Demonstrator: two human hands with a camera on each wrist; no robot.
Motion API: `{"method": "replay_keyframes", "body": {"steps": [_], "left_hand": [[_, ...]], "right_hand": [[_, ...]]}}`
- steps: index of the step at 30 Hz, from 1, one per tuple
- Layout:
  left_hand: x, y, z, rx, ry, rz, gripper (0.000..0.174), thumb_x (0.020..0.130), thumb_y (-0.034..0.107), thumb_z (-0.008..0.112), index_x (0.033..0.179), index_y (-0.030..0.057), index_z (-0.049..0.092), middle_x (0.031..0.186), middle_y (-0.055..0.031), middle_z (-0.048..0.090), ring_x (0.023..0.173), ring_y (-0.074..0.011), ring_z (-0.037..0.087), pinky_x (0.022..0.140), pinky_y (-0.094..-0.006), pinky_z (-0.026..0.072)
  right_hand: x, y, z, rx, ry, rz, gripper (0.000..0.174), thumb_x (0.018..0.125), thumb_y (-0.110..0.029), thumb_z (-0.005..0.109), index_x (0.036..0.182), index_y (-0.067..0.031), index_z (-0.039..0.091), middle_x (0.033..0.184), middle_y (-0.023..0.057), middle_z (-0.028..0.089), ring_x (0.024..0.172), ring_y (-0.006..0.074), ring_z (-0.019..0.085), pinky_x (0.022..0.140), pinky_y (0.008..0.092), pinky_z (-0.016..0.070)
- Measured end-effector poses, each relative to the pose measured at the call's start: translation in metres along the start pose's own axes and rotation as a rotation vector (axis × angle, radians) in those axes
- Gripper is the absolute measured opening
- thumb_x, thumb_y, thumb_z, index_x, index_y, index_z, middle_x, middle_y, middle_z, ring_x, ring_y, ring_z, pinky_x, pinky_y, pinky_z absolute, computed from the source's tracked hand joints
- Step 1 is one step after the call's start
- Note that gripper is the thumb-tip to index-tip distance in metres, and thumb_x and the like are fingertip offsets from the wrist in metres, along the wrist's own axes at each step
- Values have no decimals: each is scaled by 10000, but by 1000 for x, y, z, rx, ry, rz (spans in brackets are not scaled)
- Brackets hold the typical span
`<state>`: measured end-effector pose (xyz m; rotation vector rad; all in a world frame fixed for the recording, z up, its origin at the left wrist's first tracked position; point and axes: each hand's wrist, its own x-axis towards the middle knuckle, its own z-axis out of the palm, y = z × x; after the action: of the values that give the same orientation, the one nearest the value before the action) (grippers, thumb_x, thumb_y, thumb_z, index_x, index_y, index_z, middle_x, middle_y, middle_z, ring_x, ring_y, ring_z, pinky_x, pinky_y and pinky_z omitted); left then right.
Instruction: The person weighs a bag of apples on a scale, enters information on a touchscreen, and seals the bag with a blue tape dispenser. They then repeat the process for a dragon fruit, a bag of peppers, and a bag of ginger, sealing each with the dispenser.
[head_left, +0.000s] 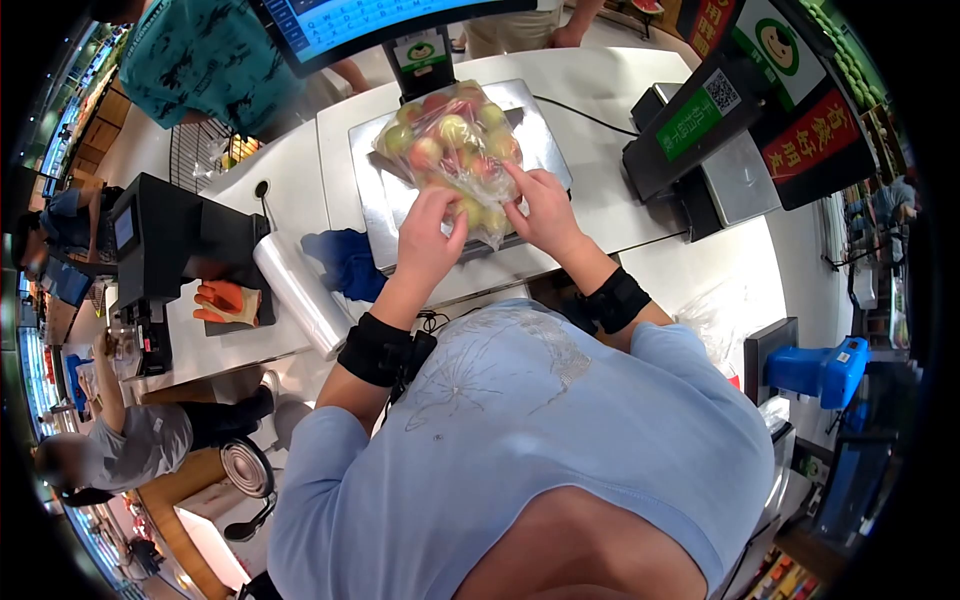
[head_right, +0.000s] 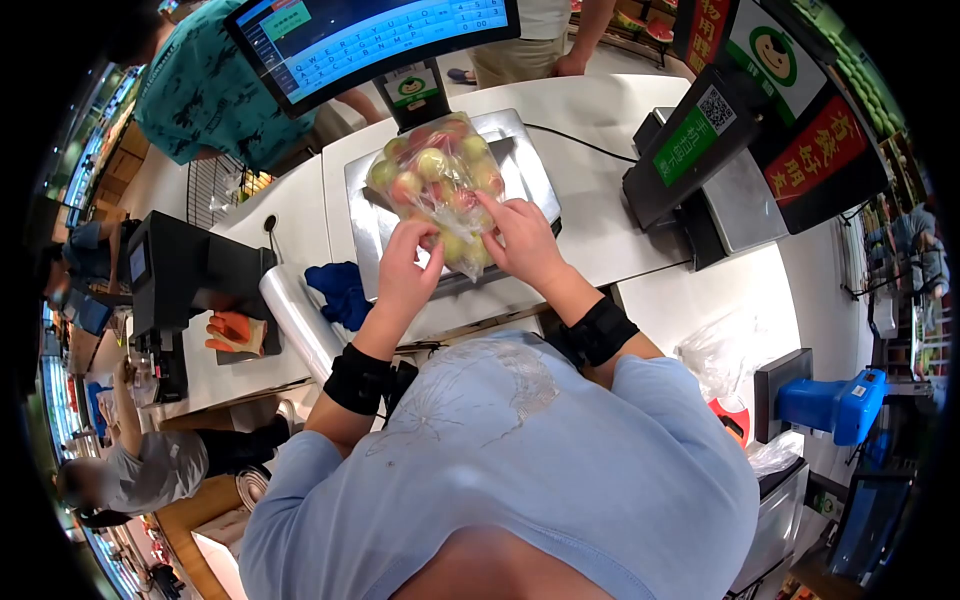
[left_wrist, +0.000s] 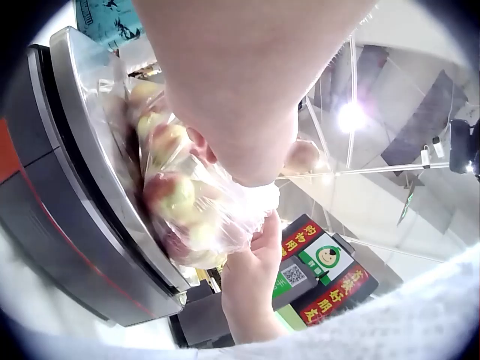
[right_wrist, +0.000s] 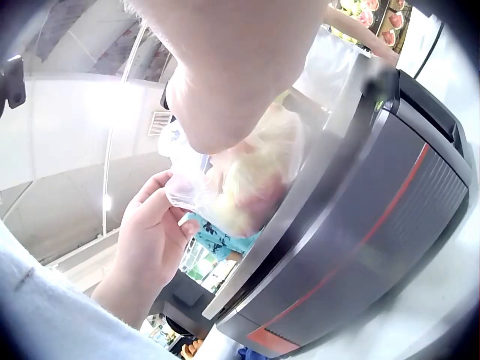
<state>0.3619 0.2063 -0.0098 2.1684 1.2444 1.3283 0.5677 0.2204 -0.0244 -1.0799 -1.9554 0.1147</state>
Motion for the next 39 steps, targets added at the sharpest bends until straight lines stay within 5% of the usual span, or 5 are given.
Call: {"method": "replay_keyframes", "body": {"steps": [6,12,24,30,39], "left_hand": [[-8,5,-3,-40,-77,-109,137,798,97,679,896,31,607,732,-68,609,603,-174,580,526,-293,454],[-20,16,-1,117,-755,-272,405,740,425,744,790,30,670,634,-84,636,574,-203,604,564,-302,478],[-29,7,28,-240,-845,-650,295,861,253,660,874,-41,682,649,-70,648,568,-121,620,573,-264,491],[-33,2,24,-212,-899,-662,275,875,223,609,828,-41,668,640,-75,649,558,-130,622,572,-281,490],[49,19,-83,-161,-1103,-599,311,910,266,593,760,-2,640,649,-39,632,552,-114,586,543,-265,475]], "right_hand": [[-3,9,5,-60,17,-72,599,739,-52,655,1320,-53,512,793,92,585,796,262,564,748,381,463],[-4,11,4,-40,-11,-85,607,730,-21,656,1315,1,498,818,112,603,796,292,572,716,371,459],[-23,11,-2,236,181,157,689,799,-110,680,1400,7,364,704,59,560,636,191,543,618,317,443],[-76,42,4,582,330,728,103,919,-111,591,949,-19,555,679,-38,492,626,43,444,557,211,373],[-112,61,-1,576,135,829,294,989,-230,504,757,-55,552,536,-29,453,479,49,406,458,216,316]]}}
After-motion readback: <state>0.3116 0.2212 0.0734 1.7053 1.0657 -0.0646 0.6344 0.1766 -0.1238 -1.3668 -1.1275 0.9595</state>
